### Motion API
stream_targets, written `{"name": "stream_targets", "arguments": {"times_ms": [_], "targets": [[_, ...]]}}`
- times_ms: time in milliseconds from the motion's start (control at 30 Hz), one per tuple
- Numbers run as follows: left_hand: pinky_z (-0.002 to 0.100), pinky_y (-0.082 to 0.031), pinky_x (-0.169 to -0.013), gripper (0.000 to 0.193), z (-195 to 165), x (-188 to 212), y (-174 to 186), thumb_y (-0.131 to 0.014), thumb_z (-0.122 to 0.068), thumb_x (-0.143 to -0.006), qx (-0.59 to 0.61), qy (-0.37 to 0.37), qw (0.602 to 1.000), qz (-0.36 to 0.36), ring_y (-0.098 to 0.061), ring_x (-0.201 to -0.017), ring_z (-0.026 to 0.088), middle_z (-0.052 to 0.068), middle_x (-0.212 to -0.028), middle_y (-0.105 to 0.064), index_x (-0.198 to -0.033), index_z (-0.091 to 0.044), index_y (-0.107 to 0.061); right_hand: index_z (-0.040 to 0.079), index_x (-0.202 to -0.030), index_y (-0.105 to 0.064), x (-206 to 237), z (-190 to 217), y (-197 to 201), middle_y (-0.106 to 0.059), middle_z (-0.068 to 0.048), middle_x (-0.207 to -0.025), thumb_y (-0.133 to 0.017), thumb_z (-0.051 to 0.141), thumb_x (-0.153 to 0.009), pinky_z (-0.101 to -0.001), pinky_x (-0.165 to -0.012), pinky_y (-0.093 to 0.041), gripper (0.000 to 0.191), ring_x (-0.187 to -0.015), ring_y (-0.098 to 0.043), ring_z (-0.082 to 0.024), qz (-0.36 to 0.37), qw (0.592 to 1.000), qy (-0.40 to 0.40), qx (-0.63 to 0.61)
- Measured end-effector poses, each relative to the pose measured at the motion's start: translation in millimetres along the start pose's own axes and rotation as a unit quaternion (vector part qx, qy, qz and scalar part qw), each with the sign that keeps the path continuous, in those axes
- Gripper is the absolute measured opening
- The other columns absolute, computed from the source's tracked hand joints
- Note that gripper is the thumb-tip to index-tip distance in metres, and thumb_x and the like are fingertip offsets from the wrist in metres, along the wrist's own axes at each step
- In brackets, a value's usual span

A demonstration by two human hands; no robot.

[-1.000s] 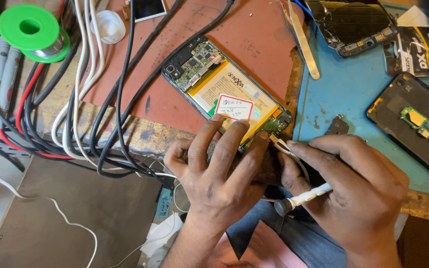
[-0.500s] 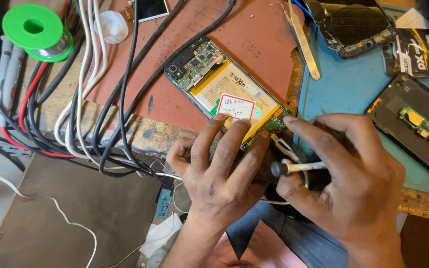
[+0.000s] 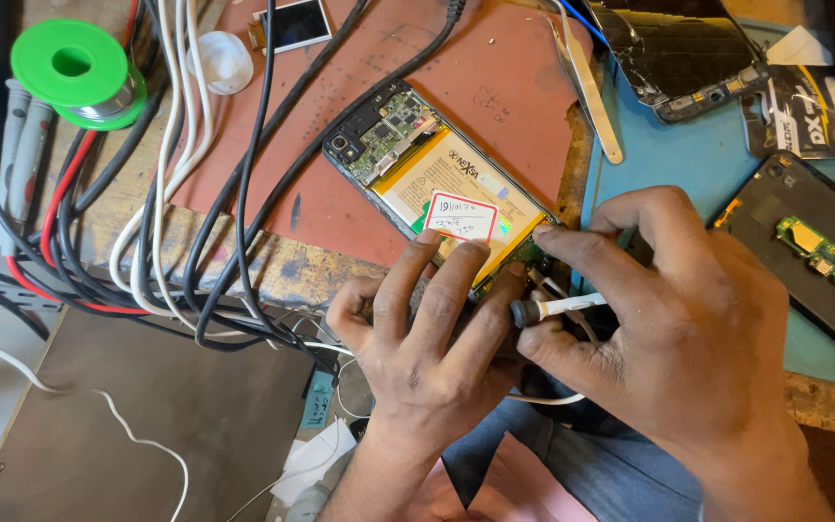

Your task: The person uses a white pen-like tool to probe and scrape around the charging port area of a disassembled mobile phone. They then use tweezers to adjust a small component near the port while the phone remains connected to a white charging cable.

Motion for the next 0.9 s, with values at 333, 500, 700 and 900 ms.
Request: {"name": "stream_targets", "arguments": {"times_ms": [333, 500, 700, 900], "targets": [[0.047, -0.031, -0.103, 0.031, -1, 1, 2, -0.079, -0.029, -0.087, -0.009, -0.008, 1.000, 0.003, -0.056, -0.130, 0.021, -0.003, -0.135, -0.062, -0.118, -0.027, -0.075, 0.008, -0.106, -0.076, 0, -8, -5, -0.061, -0.008, -0.096, -0.091, 0.039, -0.053, -0.0382, -0.063, -0.049, 0.064, -0.074, -0.063, -0.025, 0.017, 0.999, 0.000, -0.048], [0.047, -0.030, -0.104, 0.029, -1, -1, 2, -0.081, -0.033, -0.093, -0.021, -0.006, 1.000, -0.009, -0.056, -0.131, 0.020, -0.005, -0.135, -0.062, -0.120, -0.027, -0.075, 0.008, -0.110, -0.076, 1, -8, -4, -0.061, -0.008, -0.093, -0.087, 0.039, -0.057, -0.0378, -0.064, -0.050, 0.063, -0.074, -0.064, -0.026, 0.004, 0.998, -0.003, -0.064], [0.047, -0.031, -0.102, 0.040, 1, 2, -1, -0.079, -0.025, -0.078, -0.004, -0.005, 1.000, 0.001, -0.057, -0.129, 0.022, -0.004, -0.133, -0.063, -0.118, -0.025, -0.076, 0.005, -0.119, -0.071, -3, -4, 8, -0.061, -0.010, -0.099, -0.080, 0.043, -0.069, -0.0370, -0.066, -0.052, 0.063, -0.078, -0.066, -0.025, -0.047, 0.993, 0.004, -0.108], [0.049, -0.033, -0.103, 0.034, 3, 3, -4, -0.081, -0.023, -0.076, 0.009, -0.018, 0.999, -0.031, -0.059, -0.133, 0.024, 0.001, -0.136, -0.065, -0.108, -0.021, -0.072, 0.006, -0.132, -0.068, -39, 6, -8, -0.066, -0.011, -0.108, -0.072, 0.035, -0.081, -0.0412, -0.063, -0.052, 0.058, -0.071, -0.066, -0.028, 0.051, 0.995, 0.025, -0.087]]}}
Point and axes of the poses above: each hand's wrist, its own x-axis away from the middle knuckle, its own y-axis out of the back of the hand, z = x × y, the point moved 7 cm from there along -x, towards the middle knuckle
